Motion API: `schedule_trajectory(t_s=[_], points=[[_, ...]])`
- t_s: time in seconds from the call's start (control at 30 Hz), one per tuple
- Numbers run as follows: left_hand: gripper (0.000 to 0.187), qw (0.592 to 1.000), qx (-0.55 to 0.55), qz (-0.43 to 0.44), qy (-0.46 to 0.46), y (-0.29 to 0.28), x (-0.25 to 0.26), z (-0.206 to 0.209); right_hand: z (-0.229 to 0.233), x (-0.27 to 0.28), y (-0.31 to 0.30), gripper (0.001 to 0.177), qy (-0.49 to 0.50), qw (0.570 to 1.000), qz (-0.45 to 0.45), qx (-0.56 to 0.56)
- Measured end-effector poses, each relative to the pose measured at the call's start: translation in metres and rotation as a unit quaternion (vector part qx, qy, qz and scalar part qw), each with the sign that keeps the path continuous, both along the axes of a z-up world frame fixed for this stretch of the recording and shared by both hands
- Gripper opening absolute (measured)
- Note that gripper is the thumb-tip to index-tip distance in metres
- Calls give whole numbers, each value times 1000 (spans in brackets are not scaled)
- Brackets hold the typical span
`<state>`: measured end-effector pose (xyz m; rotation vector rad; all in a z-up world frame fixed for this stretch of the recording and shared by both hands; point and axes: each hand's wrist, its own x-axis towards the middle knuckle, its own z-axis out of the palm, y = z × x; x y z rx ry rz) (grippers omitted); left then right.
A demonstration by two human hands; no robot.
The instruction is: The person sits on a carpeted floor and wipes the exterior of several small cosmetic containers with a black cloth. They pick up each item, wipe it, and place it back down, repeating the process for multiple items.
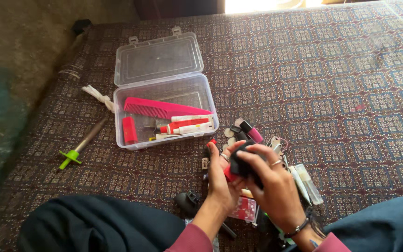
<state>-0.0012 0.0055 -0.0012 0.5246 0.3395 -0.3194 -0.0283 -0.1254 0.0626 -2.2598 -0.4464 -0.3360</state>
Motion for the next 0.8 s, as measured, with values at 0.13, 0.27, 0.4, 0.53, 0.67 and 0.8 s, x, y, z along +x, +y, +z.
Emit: schedule_trajectory(t_s=[0.13, 0.27, 0.4, 0.53, 0.67, 0.8], points=[[82, 999, -9, 9, -41, 0, -3, -2, 4, -12, 4, 54, -8, 996, 85, 30], [84, 997, -63, 6, -46, -2, -5, -8, 8, -17, -3, 49, 36, 989, 128, 65], [78, 999, -34, -2, -28, -7, -10, -7, 14, -11, -24, 45, 37, 994, 92, 50], [68, 993, 40, -15, -114, -5, -12, 3, 22, -3, -43, 44, -4, 999, -29, 34], [66, 995, 79, -9, -59, -4, -10, 8, 22, -7, -36, 46, -70, 993, -12, 98], [66, 985, 124, 9, -117, -6, -6, 7, 16, -12, -14, 44, -77, 994, 72, 33]])
